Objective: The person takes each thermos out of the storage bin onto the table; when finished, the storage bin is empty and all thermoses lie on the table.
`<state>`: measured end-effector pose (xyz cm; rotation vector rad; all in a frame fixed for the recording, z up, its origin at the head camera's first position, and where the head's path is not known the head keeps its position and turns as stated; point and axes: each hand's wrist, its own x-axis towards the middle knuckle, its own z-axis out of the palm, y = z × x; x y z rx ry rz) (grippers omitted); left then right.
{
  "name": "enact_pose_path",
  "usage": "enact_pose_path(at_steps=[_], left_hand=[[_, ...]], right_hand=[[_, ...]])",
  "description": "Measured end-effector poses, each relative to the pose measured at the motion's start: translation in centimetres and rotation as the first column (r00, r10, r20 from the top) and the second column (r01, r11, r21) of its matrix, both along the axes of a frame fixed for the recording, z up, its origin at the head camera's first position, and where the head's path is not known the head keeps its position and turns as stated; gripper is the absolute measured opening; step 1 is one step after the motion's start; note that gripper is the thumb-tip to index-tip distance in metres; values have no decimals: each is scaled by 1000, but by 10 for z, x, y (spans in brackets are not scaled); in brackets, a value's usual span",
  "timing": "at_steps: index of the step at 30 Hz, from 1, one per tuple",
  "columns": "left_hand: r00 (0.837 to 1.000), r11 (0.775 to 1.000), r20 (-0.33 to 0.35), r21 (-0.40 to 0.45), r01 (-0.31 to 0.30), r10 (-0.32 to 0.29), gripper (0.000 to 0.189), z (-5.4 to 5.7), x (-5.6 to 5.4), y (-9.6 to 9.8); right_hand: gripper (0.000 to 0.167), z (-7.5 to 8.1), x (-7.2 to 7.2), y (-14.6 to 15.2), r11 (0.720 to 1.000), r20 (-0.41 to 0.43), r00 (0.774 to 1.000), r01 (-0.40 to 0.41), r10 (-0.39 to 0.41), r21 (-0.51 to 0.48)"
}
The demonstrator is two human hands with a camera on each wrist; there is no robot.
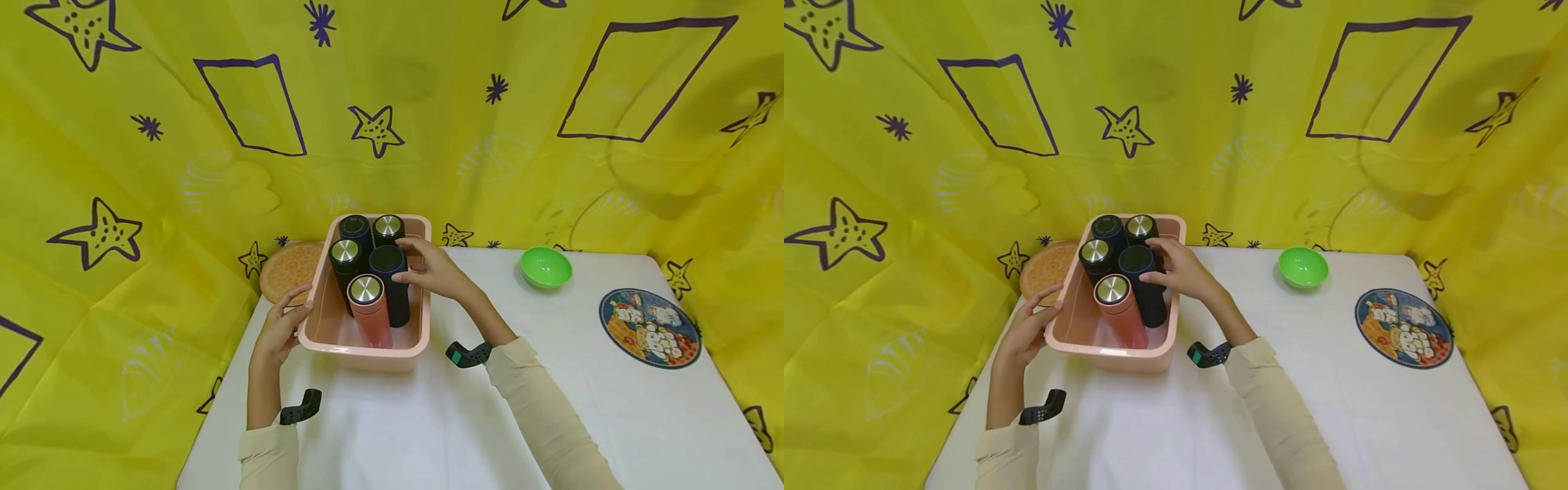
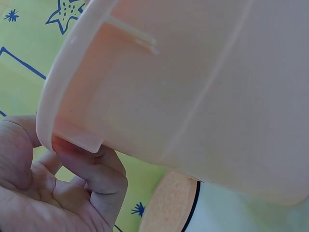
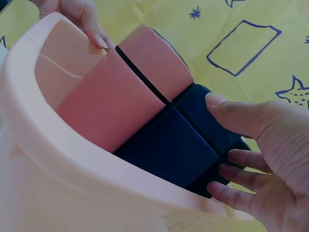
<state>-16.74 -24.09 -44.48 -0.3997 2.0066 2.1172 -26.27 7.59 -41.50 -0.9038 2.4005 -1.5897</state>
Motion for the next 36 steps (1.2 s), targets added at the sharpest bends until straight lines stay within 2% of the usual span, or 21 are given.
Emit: enact_pose_path(at_steps=[9,15,20,28,36], left_hand=[[1000,999,-14,38,11,-10,48,10,3,4],[1000,999,-14,41,15,-14,48,2,4,0],[999,999,-30,24,23,-22,48,-3,4,-1],[997,999,-60,11,43,-42,47,-3,2,0],[998,998,-50,37,44,-42,46,-2,2,2]], right_hand=[[72,1,0,-7,999,-1,1000,12,-12,50],[75,-1,0,-14,999,36,999,-14,13,49],[78,-2,-1,-19,997,33,999,-7,4,77],[75,-2,-1,-21,994,14,1000,21,-23,106],[75,-1,-1,-20,986,-2,999,46,-46,158]])
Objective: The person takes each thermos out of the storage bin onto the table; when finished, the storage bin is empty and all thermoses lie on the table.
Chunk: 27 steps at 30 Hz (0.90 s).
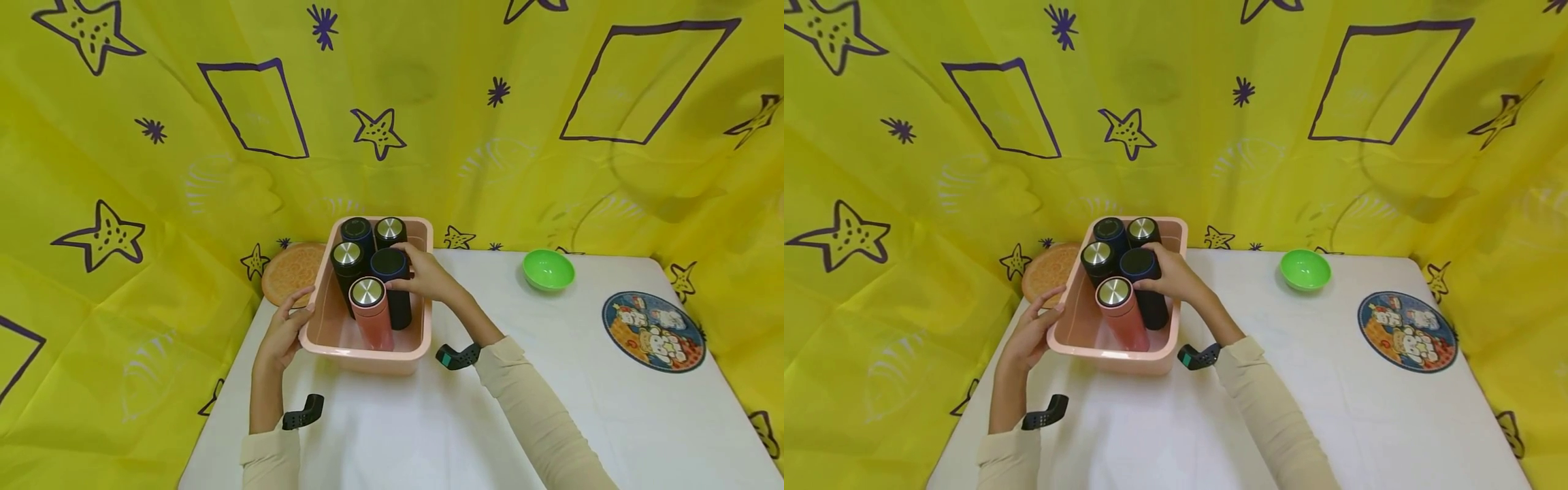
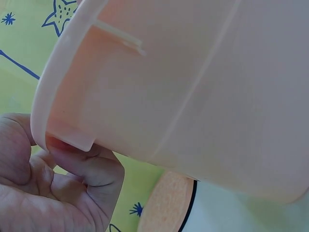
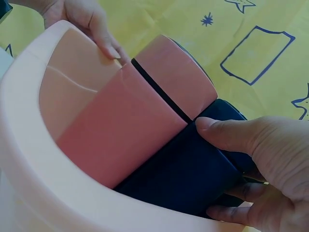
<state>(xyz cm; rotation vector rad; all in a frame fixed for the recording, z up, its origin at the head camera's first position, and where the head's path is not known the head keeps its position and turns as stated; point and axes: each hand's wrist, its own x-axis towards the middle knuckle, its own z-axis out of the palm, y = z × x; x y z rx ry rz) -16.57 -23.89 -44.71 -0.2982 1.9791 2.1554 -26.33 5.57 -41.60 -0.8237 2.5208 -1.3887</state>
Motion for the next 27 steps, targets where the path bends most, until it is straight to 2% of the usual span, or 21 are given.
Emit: enact_pose_path(at_steps=[7,18,27], left_hand=[[1000,1000,4,-8,3,-3,46,0,-1,1],[1000,1000,9,6,13,-13,46,0,0,3],[1000,1000,-6,-6,13,-13,48,1,1,2]], right_hand=[[72,-1,0,1,999,-27,999,19,-20,-37],[72,-6,2,4,993,-15,997,73,-75,-98],[76,9,7,8,991,-47,994,92,-97,-100]])
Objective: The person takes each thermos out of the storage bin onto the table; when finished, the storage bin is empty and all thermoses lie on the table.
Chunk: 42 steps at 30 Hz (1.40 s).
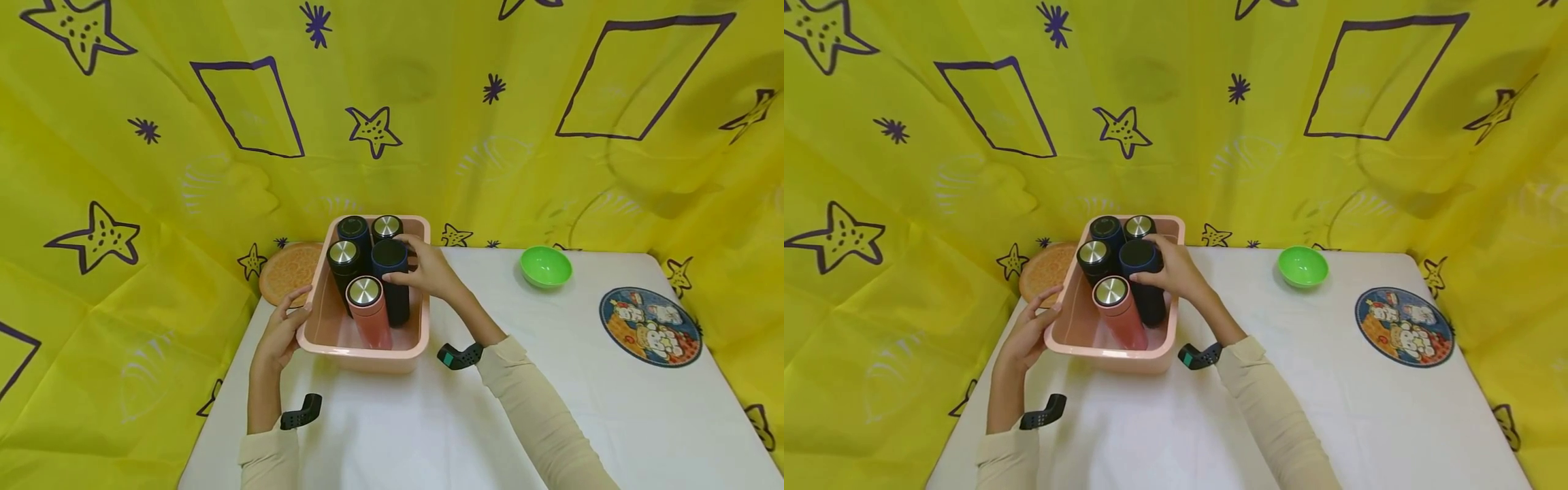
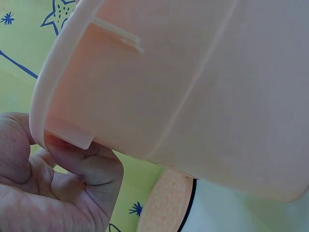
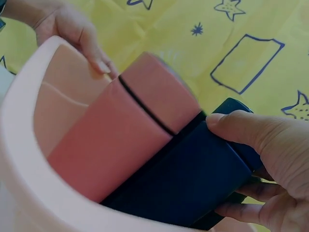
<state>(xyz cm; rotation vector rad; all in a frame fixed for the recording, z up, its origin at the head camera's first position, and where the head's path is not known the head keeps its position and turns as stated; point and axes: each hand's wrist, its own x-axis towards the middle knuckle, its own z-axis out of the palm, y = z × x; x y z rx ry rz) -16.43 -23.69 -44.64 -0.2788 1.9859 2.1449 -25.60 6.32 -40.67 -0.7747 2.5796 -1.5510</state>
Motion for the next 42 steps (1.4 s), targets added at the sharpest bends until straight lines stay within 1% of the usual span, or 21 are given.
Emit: enact_pose_path(at_steps=[3,5,8,12,17,20,23,29,33,37,42], left_hand=[[1000,1000,-6,6,1,-1,48,0,0,0],[1000,1000,-6,14,3,-3,48,0,0,0],[1000,1000,-2,21,8,-8,48,-1,0,-1],[1000,1000,-6,20,14,-13,48,-1,-1,-2],[1000,1000,-17,19,18,-18,47,-1,-2,-3],[1000,1000,-14,23,16,-16,47,-2,-3,-3],[1000,1000,-11,25,14,-14,46,-2,-3,-3],[1000,999,-10,36,17,-17,48,-3,-2,-3],[1000,999,-8,43,22,-22,48,-3,-1,-4],[1000,999,-7,40,26,-26,47,-3,-2,-4],[1000,998,-8,48,30,-30,46,-4,-2,-4]], right_hand=[[77,7,2,2,1000,2,1000,21,-21,0],[77,12,4,2,999,4,999,34,-34,-17],[75,19,6,4,997,1,999,42,-42,-67],[72,30,9,7,990,-19,999,41,-44,-132],[67,49,14,13,983,-47,996,67,-76,-172],[68,59,18,17,979,-71,992,90,-105,-183],[68,68,21,22,976,-105,985,115,-136,-186],[66,84,26,35,960,-151,970,149,-188,-237],[66,91,30,44,948,-169,958,186,-233,-257],[64,96,33,52,931,-185,947,196,-261,-307],[61,102,37,62,911,-218,925,225,-311,-345]])
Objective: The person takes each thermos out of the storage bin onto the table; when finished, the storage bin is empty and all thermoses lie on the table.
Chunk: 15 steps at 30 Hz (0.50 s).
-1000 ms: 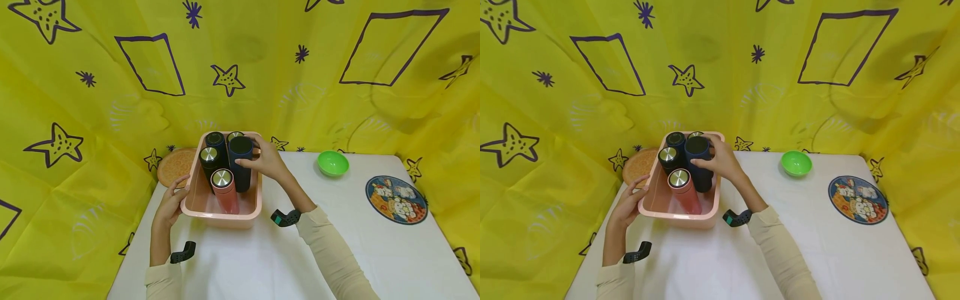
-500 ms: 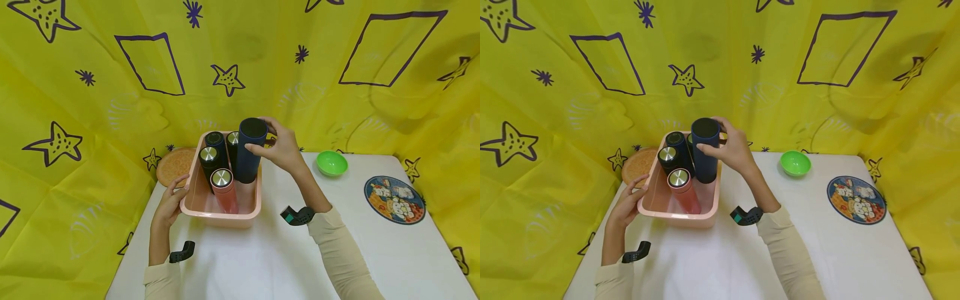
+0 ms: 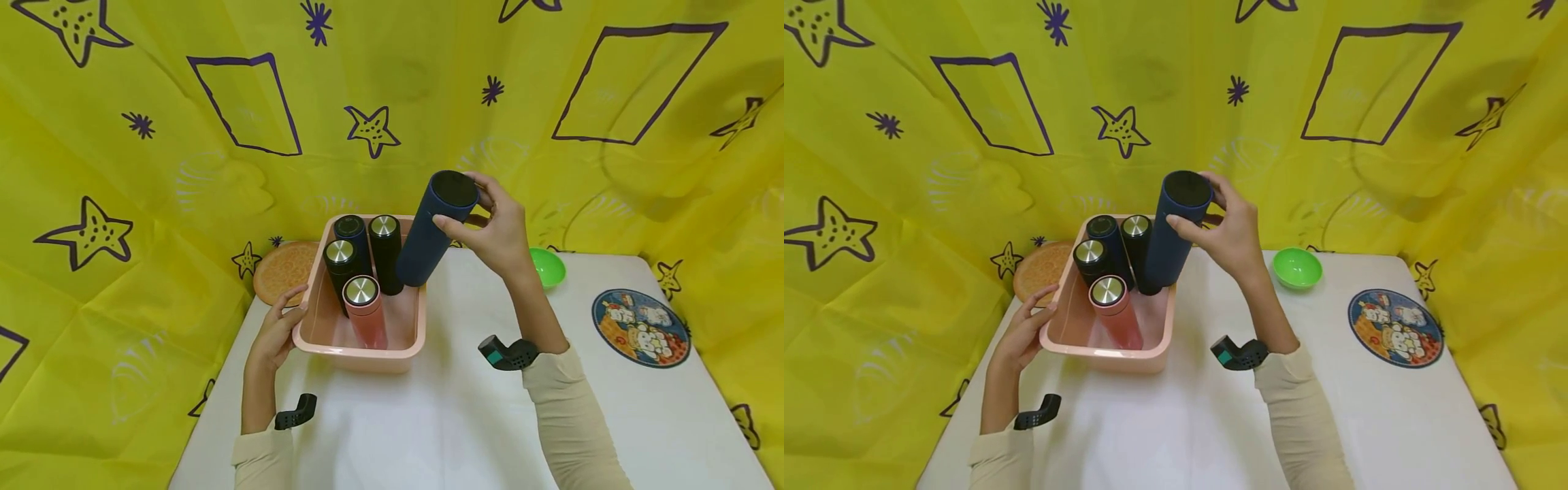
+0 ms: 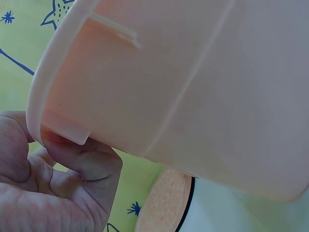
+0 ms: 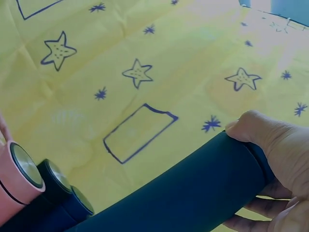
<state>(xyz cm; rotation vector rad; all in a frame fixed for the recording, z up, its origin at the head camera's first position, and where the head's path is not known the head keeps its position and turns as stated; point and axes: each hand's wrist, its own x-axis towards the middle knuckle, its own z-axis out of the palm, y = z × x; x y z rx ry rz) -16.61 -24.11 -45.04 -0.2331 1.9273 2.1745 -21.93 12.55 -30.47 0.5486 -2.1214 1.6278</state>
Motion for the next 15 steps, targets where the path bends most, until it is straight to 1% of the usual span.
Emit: enact_pose_path(at_steps=[3,6,13,15], left_hand=[[1000,1000,-1,9,-1,1,45,-1,0,-1],[1000,1000,-3,14,4,-4,45,-1,1,-1],[1000,999,-7,34,6,-6,44,0,1,-1],[1000,999,-6,35,5,-5,43,0,1,-1]], right_hand=[[61,1,2,7,999,-2,999,39,-39,6],[61,-2,2,15,997,0,997,77,-77,29],[64,-17,-2,37,985,18,986,166,-167,57],[64,-21,-2,43,981,25,983,180,-182,66]])
